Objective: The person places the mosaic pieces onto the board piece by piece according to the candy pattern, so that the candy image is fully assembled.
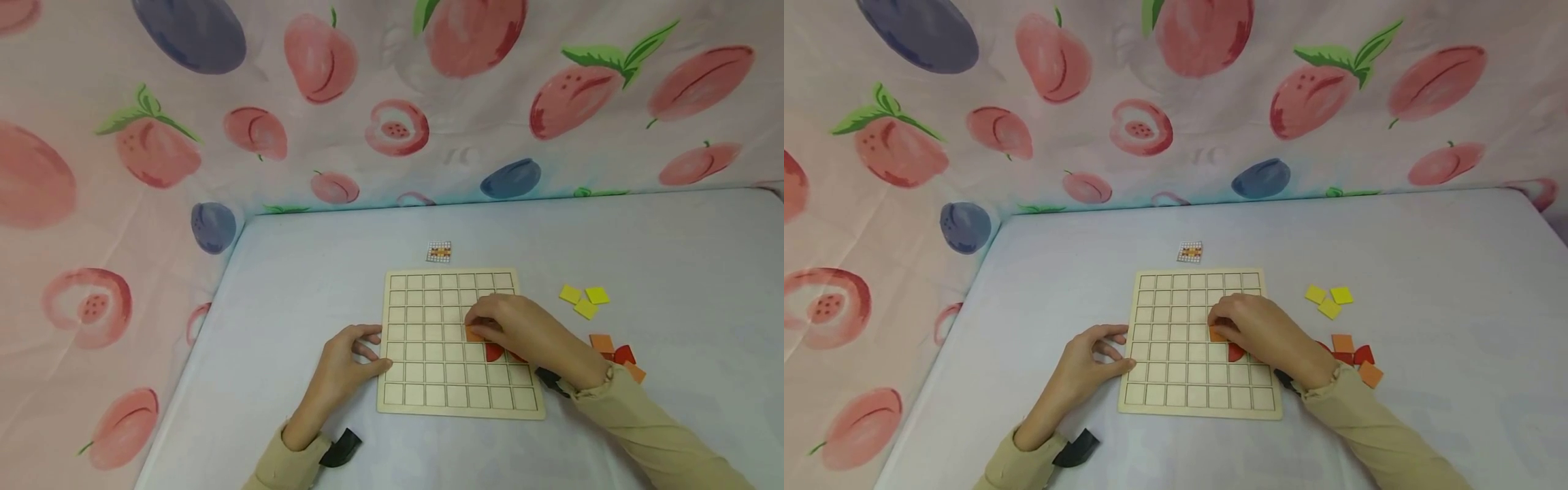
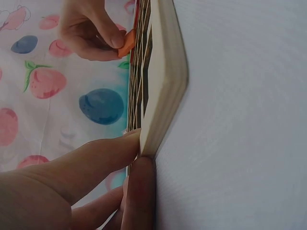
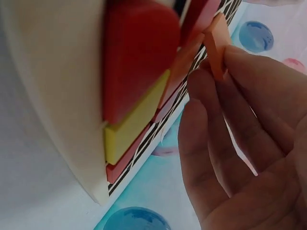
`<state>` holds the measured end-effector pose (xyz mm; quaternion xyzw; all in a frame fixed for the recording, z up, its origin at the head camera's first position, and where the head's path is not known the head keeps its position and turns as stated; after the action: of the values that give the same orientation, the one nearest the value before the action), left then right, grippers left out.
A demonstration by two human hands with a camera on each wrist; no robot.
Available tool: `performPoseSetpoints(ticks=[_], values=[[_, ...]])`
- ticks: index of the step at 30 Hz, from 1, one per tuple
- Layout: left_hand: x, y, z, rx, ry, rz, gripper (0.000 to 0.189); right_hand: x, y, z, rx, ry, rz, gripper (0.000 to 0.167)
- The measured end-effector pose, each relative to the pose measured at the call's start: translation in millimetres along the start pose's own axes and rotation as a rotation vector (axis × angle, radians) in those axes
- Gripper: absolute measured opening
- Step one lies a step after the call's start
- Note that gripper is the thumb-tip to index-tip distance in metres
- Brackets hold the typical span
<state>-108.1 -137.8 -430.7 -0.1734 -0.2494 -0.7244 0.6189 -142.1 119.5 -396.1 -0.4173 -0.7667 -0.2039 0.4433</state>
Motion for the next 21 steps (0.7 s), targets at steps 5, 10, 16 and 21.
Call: performPoseSetpoints(ticks=[5,10,16,21], values=[[0.3,-0.3,0.5,-0.009,-0.006,-0.001,0.052,-1.8,-1.5,-0.1,0.01,0.022,0.002,0.008],[0.4,-1.0,0.2,-0.005,-0.005,-0.002,0.052,-2.2,-1.1,0.0,0.01,0.024,-0.017,0.006],[0.2,-1.1,0.1,0.0,-0.014,-0.001,0.052,-3.7,-3.0,0.9,0.01,-0.01,-0.028,0.007],[0.0,-0.5,0.4,0.001,-0.016,0.0,0.052,-5.4,-4.0,1.7,-0.001,-0.019,-0.025,0.007]])
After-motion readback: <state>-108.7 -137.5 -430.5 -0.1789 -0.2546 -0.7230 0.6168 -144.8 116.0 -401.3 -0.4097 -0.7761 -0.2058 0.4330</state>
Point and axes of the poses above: each hand's wrist, its own y-axis away from the middle knuckle, its own x-axis out of the back of the hand, z = x × y, the point moved 6 cm from there along -y, towards the middle knuckle
